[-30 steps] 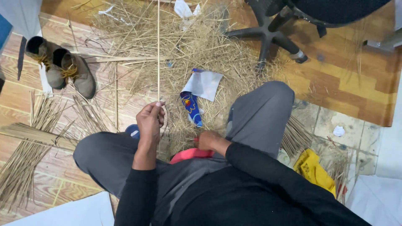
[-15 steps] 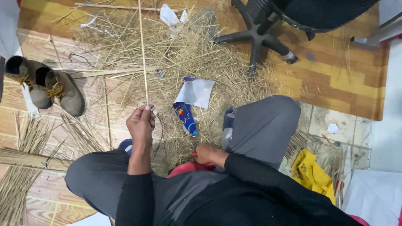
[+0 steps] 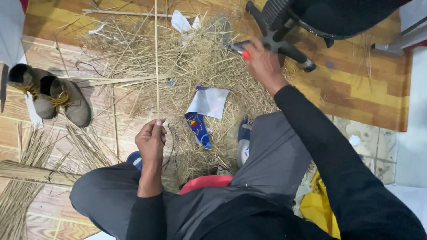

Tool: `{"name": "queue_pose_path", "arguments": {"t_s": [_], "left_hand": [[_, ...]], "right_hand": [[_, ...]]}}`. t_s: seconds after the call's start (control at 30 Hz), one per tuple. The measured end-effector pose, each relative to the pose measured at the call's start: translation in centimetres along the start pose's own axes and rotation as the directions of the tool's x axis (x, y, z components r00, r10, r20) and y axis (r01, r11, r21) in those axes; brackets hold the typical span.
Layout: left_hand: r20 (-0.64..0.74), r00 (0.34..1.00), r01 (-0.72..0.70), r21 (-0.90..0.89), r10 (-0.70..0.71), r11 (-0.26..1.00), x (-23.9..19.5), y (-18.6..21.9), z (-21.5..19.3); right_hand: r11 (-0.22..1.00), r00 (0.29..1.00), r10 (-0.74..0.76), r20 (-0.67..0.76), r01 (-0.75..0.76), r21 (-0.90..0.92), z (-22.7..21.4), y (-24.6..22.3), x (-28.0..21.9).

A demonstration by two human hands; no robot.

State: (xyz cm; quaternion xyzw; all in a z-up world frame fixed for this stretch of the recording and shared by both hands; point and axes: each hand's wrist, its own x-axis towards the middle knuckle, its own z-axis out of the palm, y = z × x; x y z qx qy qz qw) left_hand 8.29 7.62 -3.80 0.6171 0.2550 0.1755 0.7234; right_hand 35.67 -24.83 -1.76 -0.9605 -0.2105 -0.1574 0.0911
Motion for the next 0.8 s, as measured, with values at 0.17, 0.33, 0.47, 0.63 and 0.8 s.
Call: {"name": "queue_pose_path", "arguments": {"t_s": [0.17, 0.33, 0.47, 0.63, 0.8], "left_hand": [[0.016, 0.999, 0.032, 0.047, -0.033, 0.998, -0.5, 0.6, -0.1], [0.008, 1.000, 0.027, 0.041, -0.028, 0.999, 0.1, -0.1, -0.4], [-0.001, 0.999, 0.045, 0.072, -0.045, 0.996, 0.6, -0.4, -0.5], [0.014, 0.998, 0.055, 0.070, -0.056, 0.996, 0.9, -0.9, -0.5], [0.022, 0.998, 0.064, 0.092, -0.067, 0.994, 0.9, -1.0, -0.6]], "right_hand": [[0.914, 0.976, -0.204, -0.080, 0.160, -0.374, 0.3, 5.6, 7.0], [0.701, 0.927, -0.290, -0.238, 0.036, -0.712, 1.1, 8.7, 7.7], [0.658, 0.912, -0.331, -0.241, 0.040, -0.752, 0.6, 8.9, 7.6], [0.636, 0.909, -0.345, -0.232, 0.045, -0.770, 0.1, 9.9, 8.4], [0.679, 0.874, -0.400, -0.276, 0.080, -0.730, -1.2, 9.7, 8.8]]}}
